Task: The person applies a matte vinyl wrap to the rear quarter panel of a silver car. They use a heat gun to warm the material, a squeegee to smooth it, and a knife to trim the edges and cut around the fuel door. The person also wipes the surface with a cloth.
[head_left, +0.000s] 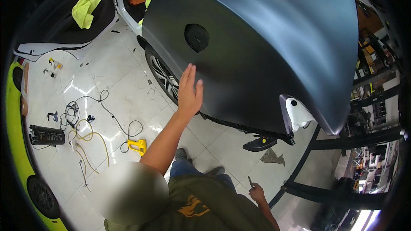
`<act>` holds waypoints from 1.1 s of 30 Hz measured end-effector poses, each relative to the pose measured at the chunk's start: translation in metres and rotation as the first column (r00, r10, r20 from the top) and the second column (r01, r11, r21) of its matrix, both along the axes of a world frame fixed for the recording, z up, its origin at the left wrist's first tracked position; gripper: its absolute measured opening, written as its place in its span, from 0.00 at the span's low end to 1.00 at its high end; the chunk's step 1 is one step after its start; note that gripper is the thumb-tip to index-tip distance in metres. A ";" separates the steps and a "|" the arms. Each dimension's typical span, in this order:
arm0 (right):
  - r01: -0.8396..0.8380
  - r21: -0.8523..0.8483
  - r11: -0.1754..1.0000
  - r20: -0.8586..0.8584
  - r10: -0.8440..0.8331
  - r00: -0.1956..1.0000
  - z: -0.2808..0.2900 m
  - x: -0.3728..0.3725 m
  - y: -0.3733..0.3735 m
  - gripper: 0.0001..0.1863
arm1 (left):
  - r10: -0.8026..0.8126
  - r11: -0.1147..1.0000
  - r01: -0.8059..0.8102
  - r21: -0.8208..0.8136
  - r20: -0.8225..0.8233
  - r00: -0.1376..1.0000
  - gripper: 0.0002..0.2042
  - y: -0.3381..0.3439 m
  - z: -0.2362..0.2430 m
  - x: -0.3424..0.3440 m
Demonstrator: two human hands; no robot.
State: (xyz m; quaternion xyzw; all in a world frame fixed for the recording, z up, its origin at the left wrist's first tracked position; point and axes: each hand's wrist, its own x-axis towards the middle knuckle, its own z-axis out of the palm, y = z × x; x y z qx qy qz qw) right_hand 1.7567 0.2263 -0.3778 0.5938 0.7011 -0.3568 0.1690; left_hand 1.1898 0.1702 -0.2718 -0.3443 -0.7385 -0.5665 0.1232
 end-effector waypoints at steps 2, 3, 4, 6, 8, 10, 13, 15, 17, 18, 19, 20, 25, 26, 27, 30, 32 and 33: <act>-0.040 0.011 0.999 -0.027 0.040 0.999 -0.005 -0.005 0.005 0.20 | 0.034 0.999 -0.030 0.027 -0.138 0.990 0.24 0.013 0.029 -0.021; -0.072 0.028 0.997 -0.033 0.073 0.997 -0.009 -0.010 0.006 0.20 | 0.077 0.997 -0.071 0.038 -0.191 0.979 0.24 0.019 0.042 -0.031; -0.105 0.043 0.993 -0.043 0.107 0.993 -0.012 -0.018 0.006 0.20 | 0.121 0.993 -0.112 0.048 -0.246 0.962 0.24 0.024 0.050 -0.043; -0.148 0.049 0.988 -0.097 0.152 0.984 -0.006 -0.047 0.012 0.20 | 0.183 0.982 -0.187 -0.020 -0.129 0.975 0.25 0.028 0.049 -0.075; -0.122 0.000 0.993 -0.140 0.120 0.983 0.022 -0.090 0.014 0.19 | 0.176 0.983 -0.177 -0.039 -0.048 0.983 0.25 0.028 0.035 -0.088; -0.205 0.043 0.978 -0.189 0.210 0.959 0.011 -0.101 0.027 0.20 | 0.098 0.995 -0.098 0.002 -0.003 0.995 0.25 0.023 0.024 -0.085; -0.348 0.131 0.928 -0.236 0.370 0.898 -0.014 -0.114 0.049 0.22 | 0.114 0.949 -0.159 -0.273 -0.173 0.978 0.27 0.009 -0.007 -0.072; -0.354 0.080 0.932 -0.250 0.362 0.898 -0.027 -0.130 0.059 0.22 | 0.050 0.908 -0.141 -0.394 -0.232 0.971 0.34 0.002 -0.014 -0.067; -0.385 0.092 0.918 -0.244 0.396 0.885 -0.031 -0.146 0.064 0.23 | 0.007 0.880 -0.116 -0.461 -0.232 0.973 0.35 -0.004 -0.010 -0.071; -0.387 0.092 0.917 -0.248 0.397 0.884 -0.034 -0.155 0.062 0.23 | -0.018 0.863 -0.101 -0.494 -0.231 0.973 0.36 -0.007 -0.008 -0.074; -0.389 0.095 0.916 -0.243 0.401 0.884 -0.029 -0.165 0.062 0.23 | -0.021 0.855 -0.101 -0.508 -0.229 0.973 0.36 -0.009 -0.007 -0.075; -0.390 0.089 0.916 -0.257 0.400 0.880 -0.024 -0.175 0.060 0.23 | -0.027 0.847 -0.099 -0.522 -0.227 0.974 0.36 -0.011 -0.007 -0.076; -0.365 0.123 0.923 -0.324 0.385 0.864 0.015 -0.222 0.035 0.22 | -0.107 0.860 -0.004 -0.511 -0.188 0.976 0.37 -0.016 -0.006 -0.084; -0.332 0.118 0.936 -0.342 0.352 0.871 0.026 -0.236 0.027 0.21 | -0.135 0.844 0.004 -0.536 -0.206 0.969 0.37 -0.019 -0.005 -0.088; -0.296 0.113 0.948 -0.361 0.317 0.877 0.039 -0.252 0.022 0.20 | -0.166 0.828 0.012 -0.561 -0.225 0.960 0.37 -0.022 -0.002 -0.093; -0.278 0.215 0.936 -0.435 0.347 0.831 0.068 -0.307 -0.004 0.22 | -0.305 0.803 0.128 -0.582 -0.216 0.928 0.33 -0.036 0.011 -0.108; -0.253 0.219 0.942 -0.484 0.331 0.810 0.093 -0.354 -0.024 0.23 | -0.398 0.793 0.233 -0.564 -0.189 0.898 0.31 -0.044 0.024 -0.123; -0.226 0.201 0.953 -0.508 0.299 0.808 0.110 -0.378 -0.036 0.23 | -0.458 0.793 0.305 -0.527 -0.188 0.869 0.29 -0.045 0.022 -0.134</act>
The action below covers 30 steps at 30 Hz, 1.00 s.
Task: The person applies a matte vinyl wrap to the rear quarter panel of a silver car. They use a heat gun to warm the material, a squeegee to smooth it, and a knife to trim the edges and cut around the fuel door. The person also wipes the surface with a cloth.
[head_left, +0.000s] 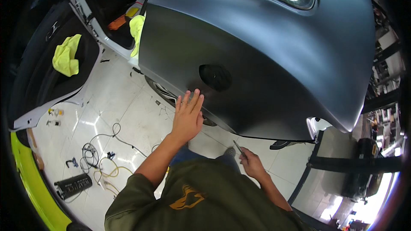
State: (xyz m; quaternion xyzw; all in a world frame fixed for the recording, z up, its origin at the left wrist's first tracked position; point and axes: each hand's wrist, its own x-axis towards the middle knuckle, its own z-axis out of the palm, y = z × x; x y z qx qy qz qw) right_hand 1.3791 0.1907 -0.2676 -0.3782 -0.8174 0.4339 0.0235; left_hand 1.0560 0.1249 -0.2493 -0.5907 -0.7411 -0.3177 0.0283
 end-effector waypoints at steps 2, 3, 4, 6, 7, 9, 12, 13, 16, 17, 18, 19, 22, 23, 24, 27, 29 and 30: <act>0.019 -0.059 0.998 -0.042 -0.022 0.999 0.041 -0.043 -0.017 0.24 | -0.125 0.990 0.122 0.071 0.037 0.992 0.26 -0.007 -0.001 -0.021; 0.047 -0.039 0.998 -0.057 -0.049 0.997 0.054 -0.055 -0.022 0.23 | -0.147 0.982 0.139 0.128 0.057 0.987 0.25 -0.008 0.004 -0.031; 0.078 -0.024 0.997 -0.079 -0.079 0.994 0.065 -0.066 -0.028 0.23 | -0.172 0.971 0.157 0.180 0.072 0.982 0.24 -0.008 0.012 -0.044; 0.153 0.027 0.988 -0.168 -0.147 0.975 0.068 -0.076 -0.038 0.21 | -0.169 0.943 0.152 0.297 0.031 0.985 0.23 0.000 0.033 -0.068; 0.184 0.009 0.983 -0.185 -0.179 0.966 0.071 -0.082 -0.040 0.21 | -0.120 0.925 0.120 0.360 -0.021 0.993 0.23 0.003 0.048 -0.085; 0.234 -0.009 0.972 -0.215 -0.230 0.949 0.086 -0.093 -0.039 0.20 | -0.003 0.899 0.049 0.435 -0.104 0.995 0.22 0.011 0.078 -0.113; 0.286 -0.010 0.958 -0.341 -0.272 0.900 0.095 -0.100 -0.034 0.20 | 0.060 0.895 0.023 0.446 -0.173 0.983 0.21 0.022 0.111 -0.128; 0.315 -0.028 0.949 -0.399 -0.300 0.866 0.094 -0.105 -0.030 0.20 | 0.056 0.892 0.044 0.451 -0.207 0.977 0.21 0.030 0.122 -0.131; 0.394 0.038 0.918 -0.481 -0.329 0.813 0.093 -0.126 -0.015 0.21 | -0.295 0.877 0.228 0.422 0.099 0.950 0.17 0.031 0.120 -0.122; 0.446 -0.002 0.895 -0.544 -0.376 0.750 0.097 -0.131 -0.016 0.20 | -0.419 0.865 0.293 0.406 0.264 0.869 0.17 0.033 0.112 -0.114; 0.497 -0.044 0.866 -0.603 -0.420 0.678 0.100 -0.140 -0.020 0.20 | -0.516 0.850 0.341 0.401 0.501 0.695 0.16 0.034 0.105 -0.100; 0.535 -0.077 0.841 -0.659 -0.446 0.606 0.105 -0.145 -0.022 0.20 | -0.553 0.830 0.378 0.410 0.693 0.462 0.15 0.038 0.099 -0.083; 0.635 0.034 0.771 -0.567 -0.509 0.648 0.124 -0.141 -0.032 0.22 | -0.474 0.822 0.350 0.450 0.880 -0.019 0.16 0.059 0.095 -0.055; 0.664 0.095 0.741 -0.515 -0.534 0.670 0.132 -0.141 -0.035 0.22 | -0.446 0.821 0.361 0.442 0.892 -0.078 0.16 0.063 0.096 -0.056; 0.712 0.094 0.696 -0.490 -0.590 0.642 0.139 -0.145 -0.040 0.20 | -0.413 0.821 0.374 0.432 0.901 -0.133 0.16 0.065 0.096 -0.059; 0.806 0.147 0.574 -0.537 -0.638 0.552 0.146 -0.156 -0.061 0.17 | -0.359 0.780 0.435 0.449 0.891 -0.278 0.16 0.068 0.093 -0.066; 0.837 0.204 0.507 -0.517 -0.671 0.532 0.150 -0.173 -0.067 0.17 | -0.328 0.765 0.446 0.465 0.877 -0.352 0.16 0.072 0.091 -0.070; 0.848 0.232 0.477 -0.506 -0.685 0.524 0.151 -0.181 -0.071 0.17 | -0.327 0.747 0.461 0.480 0.868 -0.373 0.16 0.074 0.088 -0.070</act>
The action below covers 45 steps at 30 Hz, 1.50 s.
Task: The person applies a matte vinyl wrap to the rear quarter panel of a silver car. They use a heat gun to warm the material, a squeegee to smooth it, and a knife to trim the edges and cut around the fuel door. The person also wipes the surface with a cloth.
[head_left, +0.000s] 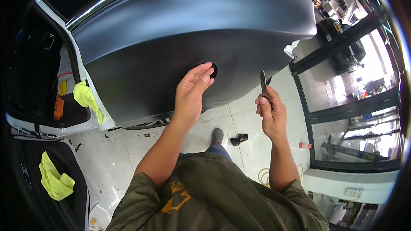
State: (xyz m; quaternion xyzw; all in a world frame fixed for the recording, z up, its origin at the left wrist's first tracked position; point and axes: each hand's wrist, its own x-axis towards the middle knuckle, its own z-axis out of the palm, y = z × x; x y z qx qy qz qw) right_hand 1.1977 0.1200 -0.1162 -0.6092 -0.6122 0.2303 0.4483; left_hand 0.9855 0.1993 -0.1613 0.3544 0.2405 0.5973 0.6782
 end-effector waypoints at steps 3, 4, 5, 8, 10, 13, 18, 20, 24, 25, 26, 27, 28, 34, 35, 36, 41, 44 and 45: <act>0.043 0.016 0.999 -0.021 -0.043 0.999 -0.003 -0.022 -0.019 0.17 | -0.086 0.996 0.086 0.017 -0.026 0.996 0.16 0.000 -0.011 0.000; 0.076 -0.014 0.997 -0.029 -0.077 0.997 -0.008 -0.023 -0.027 0.17 | -0.116 0.993 0.116 0.006 -0.061 0.991 0.17 -0.001 -0.012 0.001; 0.104 -0.045 0.994 -0.037 -0.105 0.994 -0.017 -0.022 -0.035 0.17 | -0.087 0.994 0.094 0.049 -0.117 0.989 0.18 -0.001 -0.017 0.003; 0.164 -0.141 0.976 -0.107 -0.180 0.978 -0.038 -0.015 -0.054 0.17 | 0.044 0.980 0.029 0.197 -0.355 0.934 0.20 0.000 -0.028 0.008; 0.190 -0.190 0.963 -0.146 -0.219 0.965 -0.045 -0.009 -0.061 0.17 | 0.080 0.984 0.000 0.178 -0.444 0.892 0.21 -0.007 -0.027 0.008; 0.188 -0.221 0.957 -0.176 -0.228 0.957 -0.053 0.003 -0.060 0.17 | 0.094 0.989 -0.012 0.150 -0.556 0.826 0.22 -0.011 -0.024 0.009; 0.058 -0.200 0.978 -0.203 -0.100 0.974 -0.062 -0.002 -0.030 0.18 | 0.021 0.999 0.005 0.054 -0.463 0.886 0.21 -0.005 -0.023 0.011; 0.056 -0.203 0.977 -0.177 -0.093 0.980 -0.057 -0.007 -0.013 0.18 | 0.051 0.994 0.009 0.112 -0.520 0.852 0.20 -0.004 -0.023 0.011; -0.029 -0.033 0.999 -0.004 0.029 1.000 -0.052 -0.016 0.028 0.18 | 0.015 0.996 0.031 0.083 -0.508 0.861 0.19 -0.009 -0.012 0.010; -0.082 0.002 0.997 -0.017 0.082 0.996 -0.050 -0.019 0.038 0.18 | 0.021 0.995 0.029 0.091 -0.512 0.859 0.20 -0.009 -0.012 0.009; -0.136 0.039 0.990 -0.028 0.137 0.990 -0.048 -0.019 0.043 0.18 | 0.028 0.995 0.027 0.099 -0.516 0.856 0.20 -0.009 -0.010 0.009; -0.164 0.046 0.985 -0.026 0.166 0.986 -0.045 -0.017 0.047 0.18 | 0.070 0.996 -0.034 0.088 -0.448 0.892 0.20 -0.011 -0.007 0.010; -0.197 0.053 0.979 -0.025 0.198 0.980 -0.042 -0.015 0.049 0.19 | 0.117 0.993 -0.097 0.073 -0.378 0.918 0.20 -0.014 -0.005 0.010; -0.372 0.080 0.925 0.258 0.342 0.904 -0.008 0.005 0.062 0.16 | 0.489 0.871 -0.383 0.307 -0.488 0.723 0.20 -0.025 0.015 0.004; -0.407 0.104 0.907 0.301 0.362 0.883 0.001 0.008 0.066 0.15 | 0.659 0.751 -0.365 0.550 -0.592 0.464 0.21 -0.025 0.013 0.002; -0.440 0.126 0.889 0.343 0.377 0.860 0.010 0.011 0.070 0.15 | 0.790 0.613 -0.254 0.748 -0.591 0.165 0.22 -0.024 0.011 0.001; -0.551 0.162 0.819 0.459 0.431 0.777 0.035 -0.003 0.090 0.13 | 0.794 0.563 -0.014 0.827 -0.545 -0.269 0.27 -0.014 -0.009 -0.002; -0.566 0.147 0.811 0.428 0.464 0.776 0.039 -0.008 0.088 0.14 | 0.803 0.552 0.021 0.834 -0.524 -0.285 0.27 -0.011 -0.014 -0.003; -0.566 0.152 0.810 0.412 0.469 0.781 0.039 -0.009 0.087 0.14 | 0.818 0.540 -0.007 0.842 -0.527 -0.230 0.27 -0.014 -0.014 -0.003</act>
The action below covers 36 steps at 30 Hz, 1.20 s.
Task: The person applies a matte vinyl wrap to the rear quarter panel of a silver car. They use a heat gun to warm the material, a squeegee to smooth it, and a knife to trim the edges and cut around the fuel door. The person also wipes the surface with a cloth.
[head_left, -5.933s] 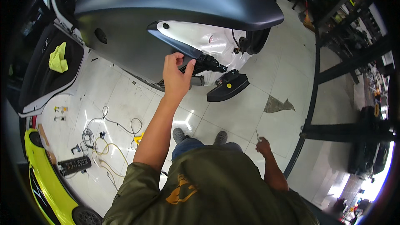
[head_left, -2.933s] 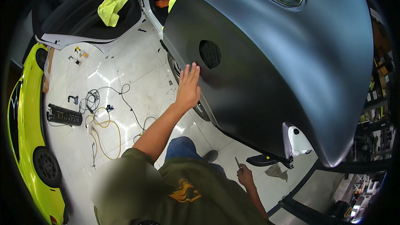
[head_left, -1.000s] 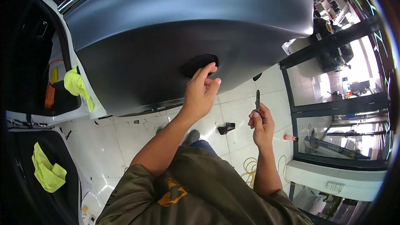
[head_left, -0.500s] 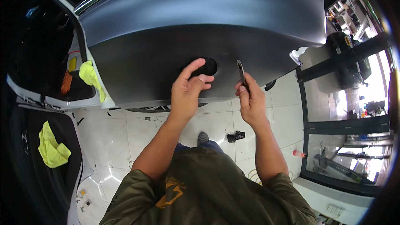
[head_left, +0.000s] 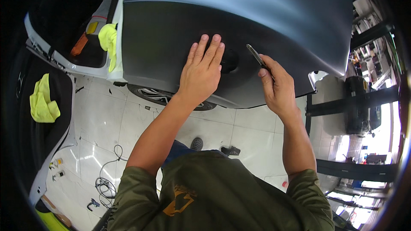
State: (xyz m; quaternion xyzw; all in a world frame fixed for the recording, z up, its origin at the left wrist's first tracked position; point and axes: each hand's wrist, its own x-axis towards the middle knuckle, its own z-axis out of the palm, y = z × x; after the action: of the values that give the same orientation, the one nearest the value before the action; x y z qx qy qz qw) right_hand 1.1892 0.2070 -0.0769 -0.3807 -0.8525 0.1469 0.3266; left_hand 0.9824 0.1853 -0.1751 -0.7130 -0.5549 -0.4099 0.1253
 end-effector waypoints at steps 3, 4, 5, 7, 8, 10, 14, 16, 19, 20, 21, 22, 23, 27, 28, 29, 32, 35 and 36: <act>0.018 -0.027 0.999 0.000 -0.018 1.000 -0.010 0.003 -0.003 0.14 | 0.005 0.999 -0.009 0.042 0.095 0.995 0.26 -0.008 -0.002 -0.005; 0.018 -0.056 0.998 -0.031 -0.020 0.999 -0.018 0.004 -0.005 0.14 | 0.034 0.999 -0.035 0.023 0.032 0.999 0.26 -0.011 -0.006 -0.014; 0.018 -0.086 0.996 -0.061 -0.023 0.998 -0.025 0.004 -0.006 0.14 | 0.062 0.998 -0.061 0.005 -0.032 0.998 0.26 -0.012 -0.010 -0.024; 0.019 -0.173 0.985 -0.132 -0.042 0.990 -0.041 0.006 -0.011 0.14 | 0.089 0.996 -0.090 -0.003 -0.110 0.990 0.25 -0.013 -0.009 -0.031; 0.018 -0.230 0.973 -0.173 -0.059 0.983 -0.050 0.007 -0.013 0.14 | 0.069 0.997 -0.071 -0.010 -0.111 0.991 0.24 -0.015 -0.005 -0.033; 0.009 -0.344 0.939 -0.262 -0.105 0.959 -0.063 0.006 -0.022 0.14 | 0.026 0.999 -0.029 -0.024 -0.123 0.992 0.23 -0.018 0.007 -0.041; 0.001 -0.471 0.882 -0.386 -0.207 0.899 -0.107 0.004 -0.038 0.13 | -0.059 0.997 0.068 0.031 -0.240 0.969 0.17 -0.021 0.018 -0.067; 0.002 -0.526 0.851 -0.410 -0.256 0.875 -0.120 -0.008 -0.046 0.14 | -0.233 0.970 0.195 -0.144 -0.342 0.910 0.18 -0.025 0.021 -0.072; -0.069 -0.617 0.784 -0.470 -0.297 0.831 -0.143 -0.023 -0.062 0.13 | -0.379 0.920 0.214 -0.329 -0.600 0.705 0.19 -0.019 0.032 -0.070; -0.064 -0.634 0.771 -0.458 -0.307 0.834 -0.145 -0.026 -0.065 0.13 | -0.409 0.905 0.190 -0.381 -0.653 0.637 0.19 -0.013 0.035 -0.070; -0.059 -0.637 0.769 -0.479 -0.335 0.812 -0.149 -0.028 -0.069 0.12 | -0.437 0.897 0.233 -0.376 -0.670 0.600 0.21 -0.008 0.034 -0.072; -0.060 -0.638 0.768 -0.500 -0.353 0.791 -0.153 -0.032 -0.074 0.12 | -0.432 0.898 0.213 -0.385 -0.679 0.594 0.21 -0.008 0.039 -0.071; -0.050 -0.645 0.762 -0.511 -0.381 0.771 -0.159 -0.034 -0.079 0.12 | -0.436 0.895 0.201 -0.399 -0.679 0.591 0.22 -0.008 0.041 -0.065; 0.032 -0.726 0.687 -0.433 -0.492 0.755 -0.163 -0.032 -0.084 0.12 | -0.428 0.893 0.164 -0.420 -0.677 0.599 0.25 -0.010 0.042 -0.053; 0.043 -0.747 0.663 -0.418 -0.520 0.745 -0.166 -0.029 -0.086 0.12 | -0.423 0.893 0.155 -0.423 -0.671 0.609 0.25 -0.010 0.039 -0.050; 0.051 -0.768 0.638 -0.402 -0.544 0.737 -0.169 -0.028 -0.089 0.12 | -0.425 0.887 0.142 -0.440 -0.654 0.626 0.24 -0.009 0.040 -0.048; 0.057 -0.810 0.584 -0.365 -0.578 0.729 -0.177 -0.024 -0.092 0.12 | -0.413 0.882 0.105 -0.460 -0.645 0.643 0.23 -0.001 0.038 -0.044; 0.006 -0.798 0.603 -0.379 -0.510 0.772 -0.197 -0.016 -0.092 0.13 | -0.380 0.886 0.027 -0.462 -0.693 0.612 0.25 -0.011 0.035 -0.034; -0.007 -0.788 0.615 -0.362 -0.456 0.813 -0.201 -0.009 -0.084 0.13 | -0.365 0.892 0.002 -0.452 -0.718 0.592 0.26 -0.017 0.034 -0.031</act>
State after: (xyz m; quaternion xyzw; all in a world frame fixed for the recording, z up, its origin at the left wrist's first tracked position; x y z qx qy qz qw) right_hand 1.1807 0.1226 -0.2784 -0.5336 -0.5275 0.5447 0.3747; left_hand 0.9517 0.1678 -0.1410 -0.8834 -0.4360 0.0586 0.1616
